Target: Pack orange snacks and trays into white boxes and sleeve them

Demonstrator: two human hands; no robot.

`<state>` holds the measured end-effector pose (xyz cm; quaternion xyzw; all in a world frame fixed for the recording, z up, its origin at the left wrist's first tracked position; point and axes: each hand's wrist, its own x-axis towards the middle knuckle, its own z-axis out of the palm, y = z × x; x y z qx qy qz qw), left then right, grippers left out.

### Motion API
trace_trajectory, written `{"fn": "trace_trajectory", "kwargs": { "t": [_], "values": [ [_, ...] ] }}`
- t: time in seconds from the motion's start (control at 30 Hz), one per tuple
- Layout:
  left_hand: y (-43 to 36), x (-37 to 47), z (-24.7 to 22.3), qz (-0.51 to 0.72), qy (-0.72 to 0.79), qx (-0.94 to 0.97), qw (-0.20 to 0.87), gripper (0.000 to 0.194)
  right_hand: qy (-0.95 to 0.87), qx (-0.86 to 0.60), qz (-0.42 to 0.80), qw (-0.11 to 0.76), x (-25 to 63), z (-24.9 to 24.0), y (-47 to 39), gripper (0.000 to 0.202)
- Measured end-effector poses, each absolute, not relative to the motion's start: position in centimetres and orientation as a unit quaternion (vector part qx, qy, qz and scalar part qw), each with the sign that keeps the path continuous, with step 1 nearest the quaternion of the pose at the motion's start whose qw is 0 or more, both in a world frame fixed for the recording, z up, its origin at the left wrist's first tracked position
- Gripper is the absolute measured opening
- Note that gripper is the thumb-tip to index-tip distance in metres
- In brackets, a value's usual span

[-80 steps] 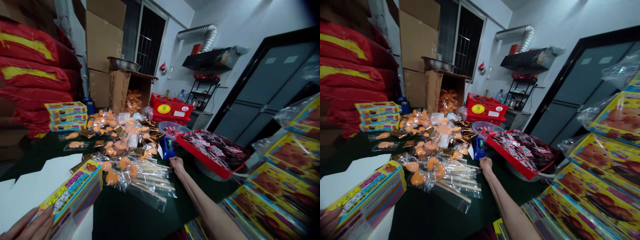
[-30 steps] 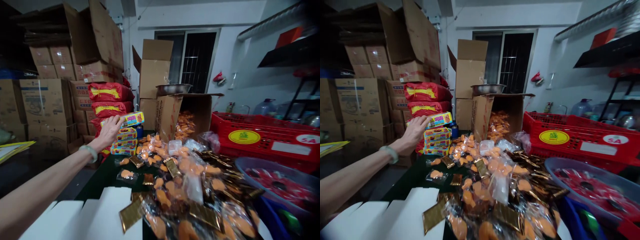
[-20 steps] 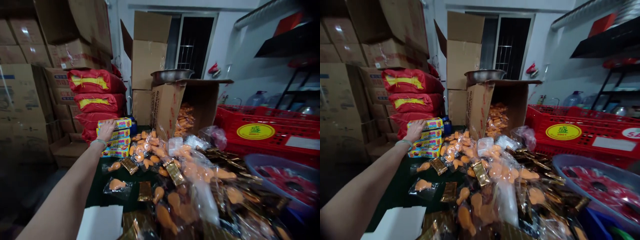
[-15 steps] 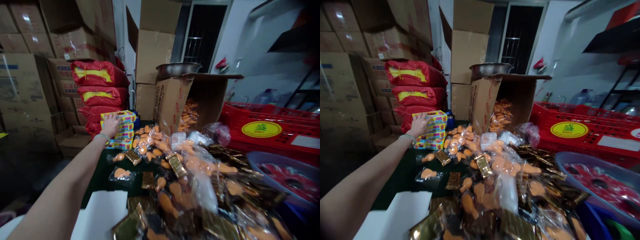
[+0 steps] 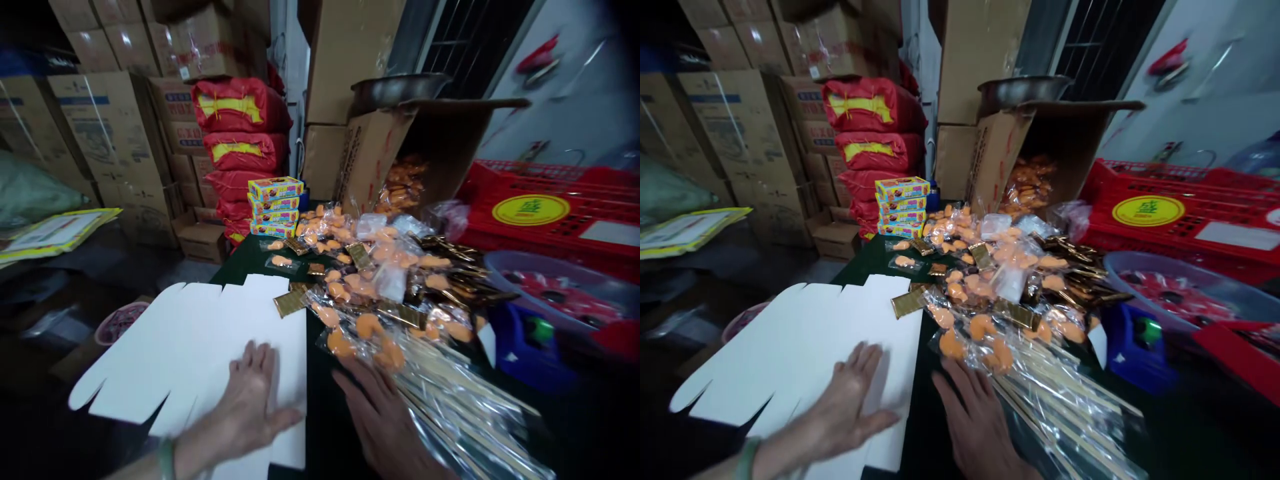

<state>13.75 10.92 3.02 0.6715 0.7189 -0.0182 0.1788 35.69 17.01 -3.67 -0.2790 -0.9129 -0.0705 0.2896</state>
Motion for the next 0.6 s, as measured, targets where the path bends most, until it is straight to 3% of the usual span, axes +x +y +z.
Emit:
{"fn": "trace_trajectory", "kwargs": {
  "t": [0.07,0.13,0.23,0.43,0.6],
  "values": [
    [8.9,15.9,1.8,-0.017,0.725,0.663,0.186,0.097,-0.916,-0.275,-0.052,0.288,30.6,-1.3,19.0,0.042],
    [8.5,17.2,1.3,-0.006,0.726,0.673,0.143,0.094,-0.934,-0.265,-0.006,0.24,26.2,0.1,21.1,0.041],
    [9.1,18.0,1.7,0.006,0.727,0.68,0.096,0.07,-0.925,-0.325,0.08,0.179,23.9,0.4,24.4,0.032],
    [9.5,17.0,3.0,0.02,0.696,0.696,0.174,0.018,-0.86,-0.46,0.108,0.193,30.0,0.9,29.2,0.024],
    [8.9,15.1,1.7,0.122,0.698,0.69,0.147,0.023,-0.804,-0.515,0.2,0.219,29.4,2.2,25.8,0.022]
  ]
}}
